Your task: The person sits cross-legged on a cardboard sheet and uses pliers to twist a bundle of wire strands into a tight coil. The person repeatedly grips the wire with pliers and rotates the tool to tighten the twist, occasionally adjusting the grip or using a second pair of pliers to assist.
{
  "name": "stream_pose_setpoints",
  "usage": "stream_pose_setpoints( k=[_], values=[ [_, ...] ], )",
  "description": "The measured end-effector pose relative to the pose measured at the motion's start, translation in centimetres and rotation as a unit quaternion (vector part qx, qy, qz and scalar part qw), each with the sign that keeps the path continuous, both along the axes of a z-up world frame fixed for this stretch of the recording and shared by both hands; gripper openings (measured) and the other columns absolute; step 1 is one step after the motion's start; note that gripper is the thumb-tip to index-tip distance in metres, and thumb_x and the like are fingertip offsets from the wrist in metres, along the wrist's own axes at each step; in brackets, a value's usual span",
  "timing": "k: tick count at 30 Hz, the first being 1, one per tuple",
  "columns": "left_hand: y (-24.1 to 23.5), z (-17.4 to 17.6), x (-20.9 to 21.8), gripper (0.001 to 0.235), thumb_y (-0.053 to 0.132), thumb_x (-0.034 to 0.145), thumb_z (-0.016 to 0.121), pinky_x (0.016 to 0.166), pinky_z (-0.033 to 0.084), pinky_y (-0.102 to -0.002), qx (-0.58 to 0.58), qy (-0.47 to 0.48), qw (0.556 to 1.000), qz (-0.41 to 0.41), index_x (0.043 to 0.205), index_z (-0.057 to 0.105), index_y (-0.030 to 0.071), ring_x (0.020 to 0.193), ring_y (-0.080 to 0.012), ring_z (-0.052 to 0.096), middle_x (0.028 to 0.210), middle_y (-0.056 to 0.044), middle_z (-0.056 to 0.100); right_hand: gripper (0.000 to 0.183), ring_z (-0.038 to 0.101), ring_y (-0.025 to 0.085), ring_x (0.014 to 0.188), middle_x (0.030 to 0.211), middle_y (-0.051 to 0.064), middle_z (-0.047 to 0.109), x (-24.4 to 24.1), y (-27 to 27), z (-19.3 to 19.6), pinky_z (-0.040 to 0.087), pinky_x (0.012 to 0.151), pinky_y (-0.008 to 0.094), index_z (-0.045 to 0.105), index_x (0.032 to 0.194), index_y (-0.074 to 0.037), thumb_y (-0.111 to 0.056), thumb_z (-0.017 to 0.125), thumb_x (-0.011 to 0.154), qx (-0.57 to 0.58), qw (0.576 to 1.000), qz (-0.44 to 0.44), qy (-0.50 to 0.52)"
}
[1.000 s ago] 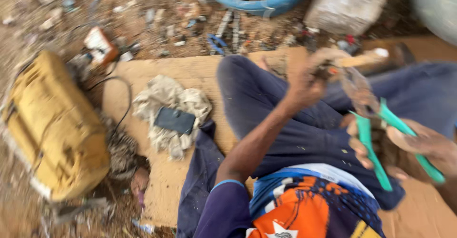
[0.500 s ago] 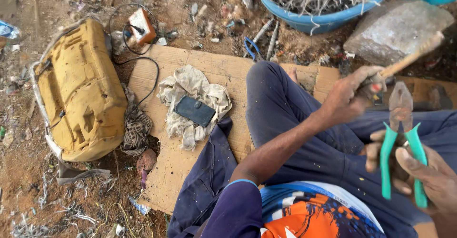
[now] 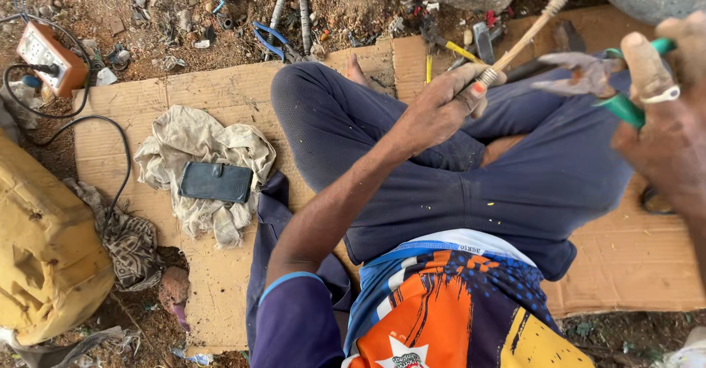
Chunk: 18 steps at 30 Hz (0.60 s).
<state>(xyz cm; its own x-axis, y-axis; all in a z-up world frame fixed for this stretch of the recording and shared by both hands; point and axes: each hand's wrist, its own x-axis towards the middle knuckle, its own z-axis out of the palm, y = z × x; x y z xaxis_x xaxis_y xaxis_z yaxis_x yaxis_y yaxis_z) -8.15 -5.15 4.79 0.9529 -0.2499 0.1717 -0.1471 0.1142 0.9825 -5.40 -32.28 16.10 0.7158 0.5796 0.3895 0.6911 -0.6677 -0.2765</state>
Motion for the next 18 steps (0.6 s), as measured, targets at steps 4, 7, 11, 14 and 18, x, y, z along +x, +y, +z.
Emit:
stream_pose_setpoints(
  k=[4, 7, 11, 14, 18],
  values=[
    [0.1, 0.3, 0.7, 0.030, 0.017, 0.116, 0.045, 0.057, 0.040, -0.027, 0.039, 0.067, 0.995, -0.067, 0.129, 0.063, -0.003, 0.064, -0.0092, 0.044, 0.073, 0.002, 0.047, 0.049, 0.061, 0.038, 0.123, 0.142, 0.019, 0.048, 3.0, -1.0, 0.8, 0.057, 0.099, 0.044, 0.068, 0.135, -0.010, -0.004, 0.085, 0.090, -0.196, 0.947, 0.076, -0.241],
    [0.4, 0.6, 0.8, 0.033, 0.017, 0.111, 0.046, 0.054, 0.041, -0.027, 0.106, 0.063, 0.989, -0.084, 0.135, 0.059, -0.002, 0.060, -0.0087, 0.046, 0.068, 0.002, 0.049, 0.055, 0.061, 0.034, 0.124, 0.141, 0.017, 0.051, 4.2, -1.1, 1.0, 0.060, 0.101, 0.038, 0.072, 0.138, -0.018, 0.005, 0.081, 0.089, -0.248, 0.910, 0.113, -0.311],
    [0.8, 1.1, 0.7, 0.041, 0.020, 0.107, 0.049, 0.053, 0.045, -0.027, 0.197, 0.058, 0.974, -0.097, 0.143, 0.054, 0.002, 0.060, -0.0075, 0.053, 0.069, 0.002, 0.055, 0.051, 0.062, 0.026, 0.111, 0.130, 0.014, 0.054, 5.1, -1.0, 0.7, 0.060, 0.084, 0.031, 0.072, 0.130, -0.019, 0.008, 0.079, 0.088, -0.265, 0.896, 0.151, -0.322],
    [0.9, 1.5, 0.8, 0.039, 0.020, 0.108, 0.050, 0.056, 0.047, -0.028, 0.211, 0.027, 0.971, -0.107, 0.143, 0.059, 0.004, 0.063, -0.0085, 0.056, 0.073, 0.001, 0.057, 0.037, 0.057, 0.021, 0.086, 0.111, 0.017, 0.057, 5.8, -0.8, -0.5, 0.052, 0.064, 0.031, 0.074, 0.122, -0.005, 0.009, 0.077, 0.088, -0.161, 0.940, 0.196, -0.228],
    [1.3, 2.3, 0.7, 0.042, 0.018, 0.104, 0.048, 0.049, 0.045, -0.028, 0.206, 0.128, 0.957, -0.160, 0.143, 0.055, 0.007, 0.057, -0.0088, 0.051, 0.068, 0.002, 0.056, 0.020, 0.051, 0.014, 0.061, 0.078, 0.008, 0.048, 7.3, -1.4, -2.6, 0.043, 0.058, 0.031, 0.056, 0.093, 0.001, -0.004, 0.074, 0.101, -0.024, 0.987, 0.145, 0.068]
  ],
)
